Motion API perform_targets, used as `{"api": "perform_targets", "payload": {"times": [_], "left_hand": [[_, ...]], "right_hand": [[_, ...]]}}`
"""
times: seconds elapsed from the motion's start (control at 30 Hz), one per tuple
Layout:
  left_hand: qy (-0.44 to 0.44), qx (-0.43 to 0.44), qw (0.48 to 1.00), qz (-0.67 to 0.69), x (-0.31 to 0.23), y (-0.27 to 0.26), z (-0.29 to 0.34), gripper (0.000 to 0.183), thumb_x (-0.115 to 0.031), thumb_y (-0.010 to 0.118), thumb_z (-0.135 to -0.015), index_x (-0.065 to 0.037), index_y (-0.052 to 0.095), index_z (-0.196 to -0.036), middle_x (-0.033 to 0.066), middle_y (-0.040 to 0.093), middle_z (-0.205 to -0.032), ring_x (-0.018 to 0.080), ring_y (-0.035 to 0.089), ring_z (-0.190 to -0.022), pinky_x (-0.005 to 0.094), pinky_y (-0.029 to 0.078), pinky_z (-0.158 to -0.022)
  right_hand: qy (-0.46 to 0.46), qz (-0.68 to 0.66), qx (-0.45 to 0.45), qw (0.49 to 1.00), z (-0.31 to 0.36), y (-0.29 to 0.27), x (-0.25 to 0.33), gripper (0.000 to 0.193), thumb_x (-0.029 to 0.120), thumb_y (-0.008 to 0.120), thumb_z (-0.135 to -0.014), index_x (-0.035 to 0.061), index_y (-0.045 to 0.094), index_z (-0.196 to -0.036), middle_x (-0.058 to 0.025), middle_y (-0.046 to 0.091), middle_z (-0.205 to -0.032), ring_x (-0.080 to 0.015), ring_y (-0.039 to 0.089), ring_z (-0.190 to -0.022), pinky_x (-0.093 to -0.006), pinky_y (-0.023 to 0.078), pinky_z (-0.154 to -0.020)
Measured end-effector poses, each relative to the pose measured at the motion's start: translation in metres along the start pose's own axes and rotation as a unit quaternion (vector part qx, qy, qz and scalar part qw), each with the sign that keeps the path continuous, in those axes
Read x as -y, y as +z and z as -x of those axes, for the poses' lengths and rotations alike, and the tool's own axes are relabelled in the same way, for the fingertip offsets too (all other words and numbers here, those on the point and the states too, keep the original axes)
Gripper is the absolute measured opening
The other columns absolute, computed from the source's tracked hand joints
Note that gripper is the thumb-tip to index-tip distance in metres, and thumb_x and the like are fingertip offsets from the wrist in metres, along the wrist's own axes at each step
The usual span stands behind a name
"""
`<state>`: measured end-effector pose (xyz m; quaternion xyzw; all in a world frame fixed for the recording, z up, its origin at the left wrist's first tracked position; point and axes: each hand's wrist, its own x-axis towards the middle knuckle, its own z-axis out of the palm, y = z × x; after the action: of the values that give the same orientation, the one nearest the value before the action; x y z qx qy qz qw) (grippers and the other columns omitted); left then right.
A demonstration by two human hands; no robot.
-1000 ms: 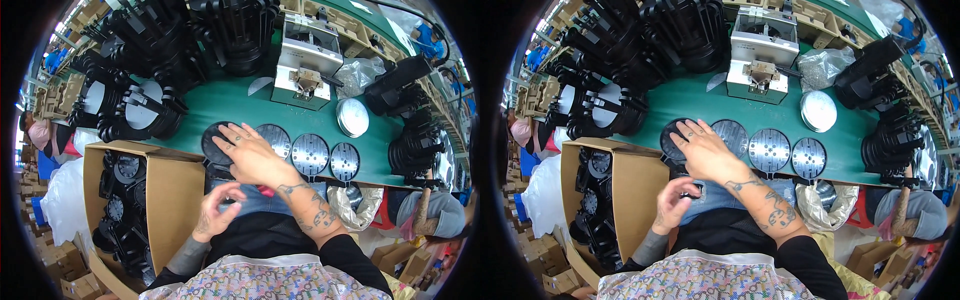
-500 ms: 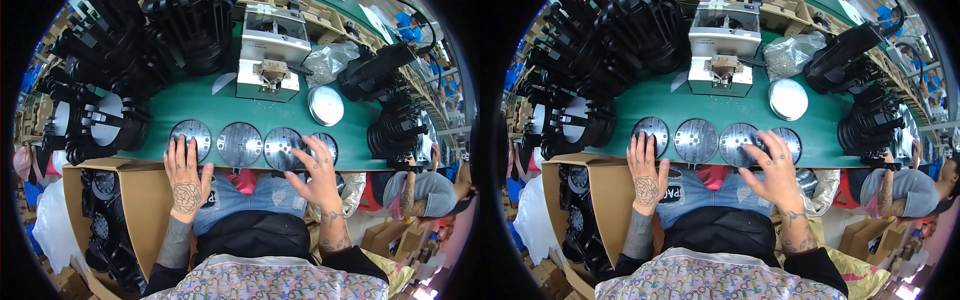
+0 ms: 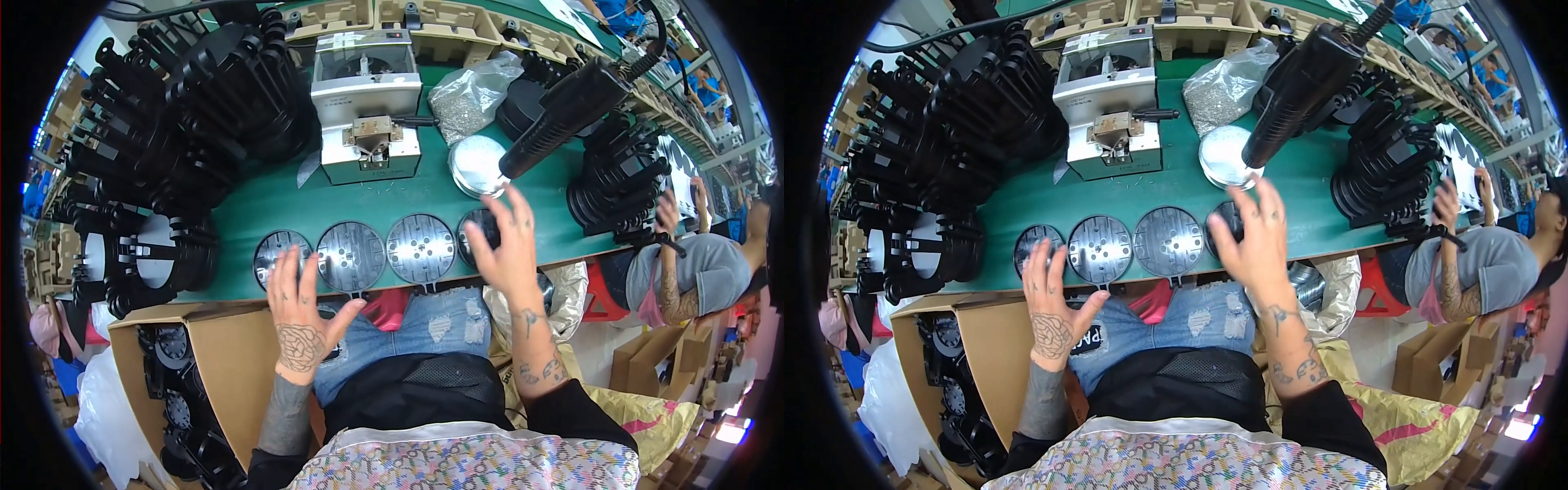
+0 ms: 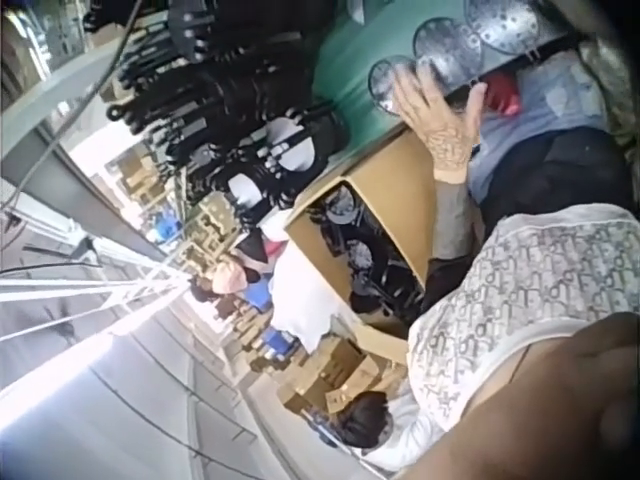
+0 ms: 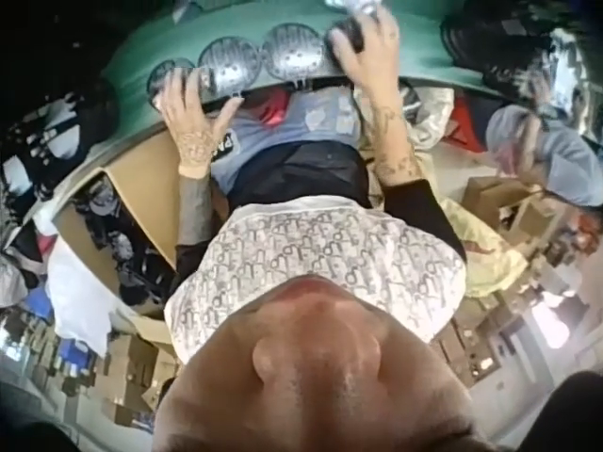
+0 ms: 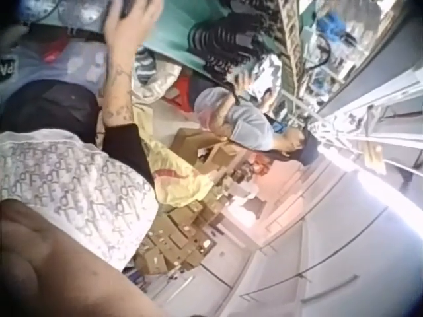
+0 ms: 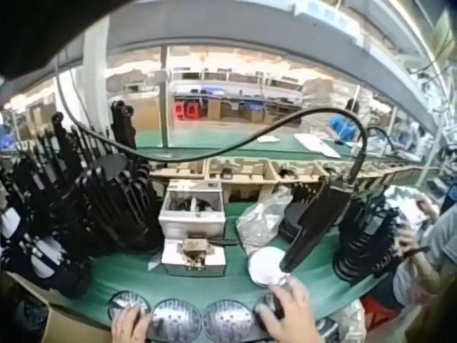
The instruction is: The person assembles components by attaching white circular plates to black plastic bases with screws, using an electric screwdriver.
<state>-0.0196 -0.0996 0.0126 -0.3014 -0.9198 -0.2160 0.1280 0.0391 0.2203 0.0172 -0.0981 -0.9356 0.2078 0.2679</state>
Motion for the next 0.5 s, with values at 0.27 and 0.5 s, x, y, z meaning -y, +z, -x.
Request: {"api": "perform_targets", "payload": {"times": [0.27,0.5], "left_hand": [[0.240,0.106,0.954,0.144,-0.111,0.036,-0.043,0.062,-0.045,0.073,-0.087,-0.005,0.059,-0.131,0.0205,0.051,-0.143,0.0383,0.044,-0.138,0.0515,0.035,-0.115],[0.228,0.096,0.965,0.085,-0.128,0.087,-0.065,0.076,-0.049,0.073,-0.082,0.005,0.054,-0.132,0.0218,0.050,-0.140,0.0357,0.045,-0.135,0.0532,0.030,-0.116]], "right_hand": [[-0.020,0.108,0.029,0.993,-0.027,0.002,-0.022,0.047,0.022,0.074,-0.089,0.0148,0.065,-0.134,-0.0217,0.050,-0.148,-0.0438,0.045,-0.137,-0.0499,0.038,-0.113],[-0.160,0.105,-0.107,0.976,-0.007,-0.009,-0.041,0.027,0.008,0.074,-0.083,0.0138,0.075,-0.109,-0.0017,0.074,-0.111,-0.0257,0.069,-0.106,-0.0379,0.053,-0.089]]}}
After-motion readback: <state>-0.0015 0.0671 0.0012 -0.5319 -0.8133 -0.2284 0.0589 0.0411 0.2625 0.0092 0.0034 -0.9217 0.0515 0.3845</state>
